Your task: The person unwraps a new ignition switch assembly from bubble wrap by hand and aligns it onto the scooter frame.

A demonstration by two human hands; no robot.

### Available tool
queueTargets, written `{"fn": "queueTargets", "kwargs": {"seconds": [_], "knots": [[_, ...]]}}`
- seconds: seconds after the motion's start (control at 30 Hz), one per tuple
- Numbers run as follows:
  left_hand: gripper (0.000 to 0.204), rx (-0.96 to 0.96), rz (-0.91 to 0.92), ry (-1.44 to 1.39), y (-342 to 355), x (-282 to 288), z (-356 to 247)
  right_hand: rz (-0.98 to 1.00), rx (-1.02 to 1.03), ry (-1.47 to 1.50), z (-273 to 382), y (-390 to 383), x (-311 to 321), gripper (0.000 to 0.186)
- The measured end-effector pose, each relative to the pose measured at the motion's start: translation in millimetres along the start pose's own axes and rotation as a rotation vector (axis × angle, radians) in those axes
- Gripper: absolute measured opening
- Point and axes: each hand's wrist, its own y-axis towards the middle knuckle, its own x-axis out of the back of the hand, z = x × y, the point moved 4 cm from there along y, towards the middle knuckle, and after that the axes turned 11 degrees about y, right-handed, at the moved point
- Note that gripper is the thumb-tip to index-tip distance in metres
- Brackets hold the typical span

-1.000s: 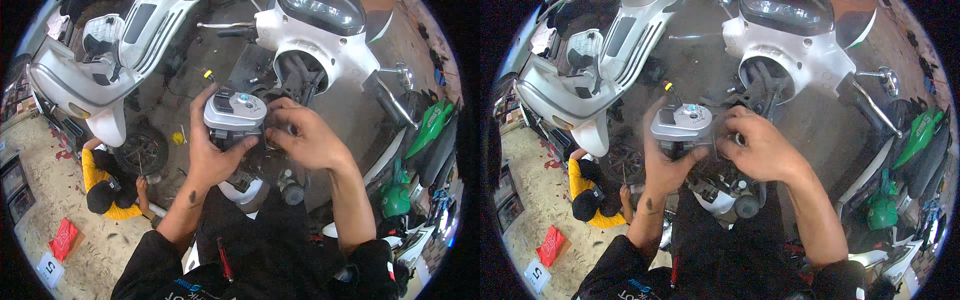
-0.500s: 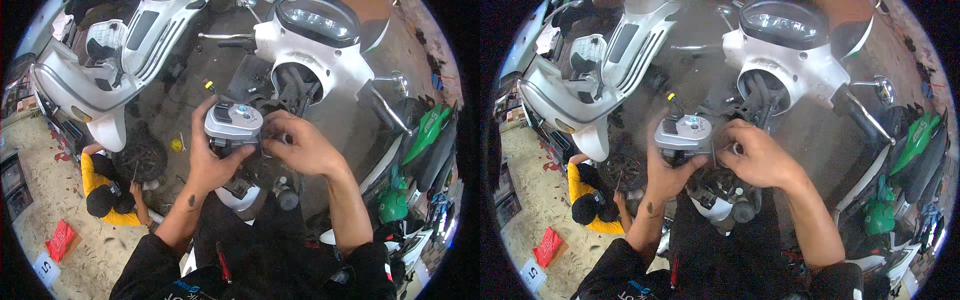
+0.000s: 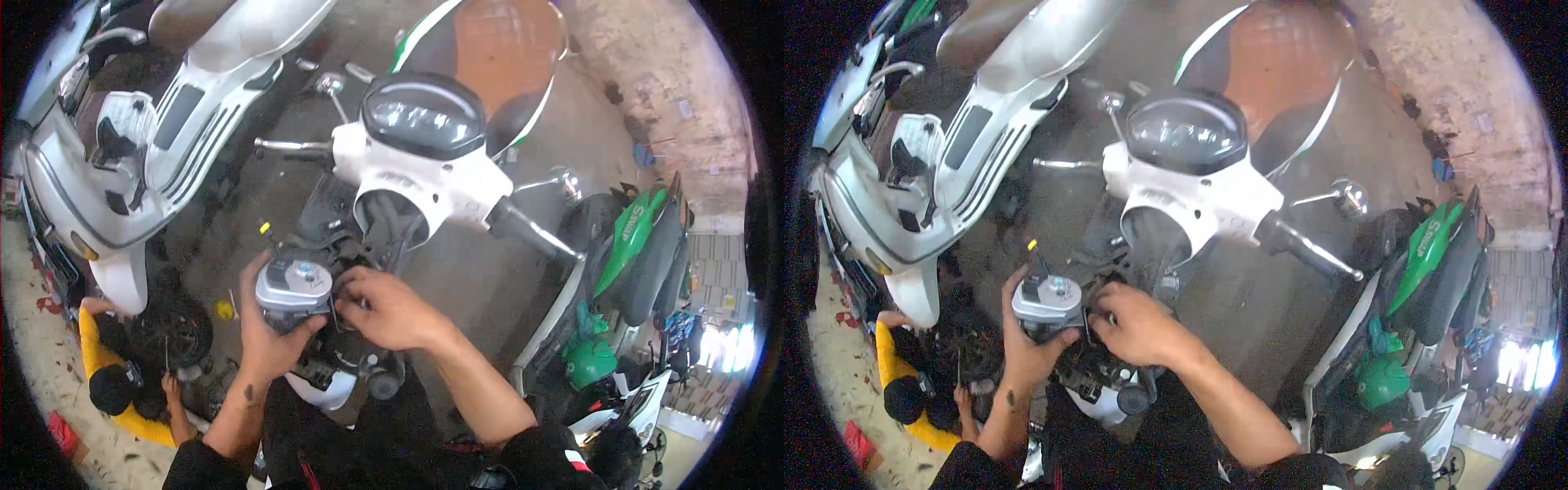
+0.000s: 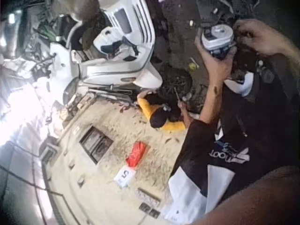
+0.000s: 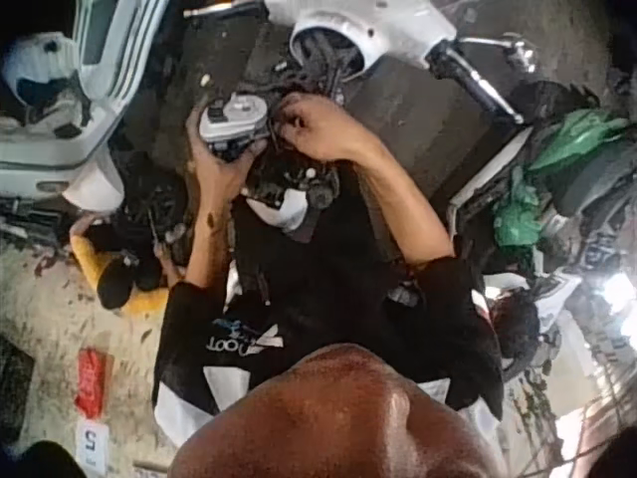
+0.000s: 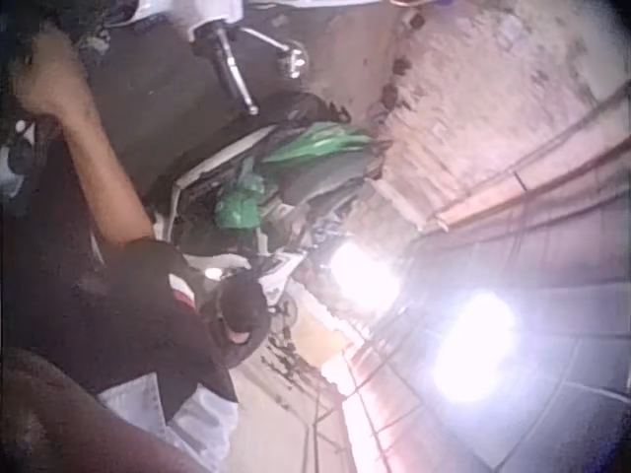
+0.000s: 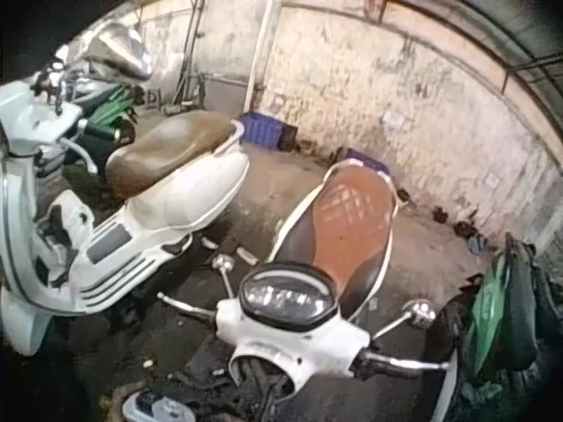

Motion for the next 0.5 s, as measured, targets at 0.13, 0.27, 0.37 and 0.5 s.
{"fn": "queueTargets", "kwargs": {"seconds": [0.13,0.27,0.37,0.5], "knots": [[0.094,0.000,0.018,-0.056,1.8,0.6,-14.1,-0.015,0.032,0.035,5.4,-3.2,5.7,0.023],[0.096,0.057,0.060,-0.129,5.0,-7.1,-11.3,0.099,-0.132,-0.052,13.2,-0.8,16.4,0.030],[0.100,0.120,0.022,-0.093,-4.2,-1.7,1.5,0.017,0.067,-0.173,61.1,-7.9,65.2,0.029],[0.100,0.150,0.037,-0.089,-5.5,-0.6,1.1,-0.735,0.052,-0.099,67.1,32.3,238.0,0.026]]}}
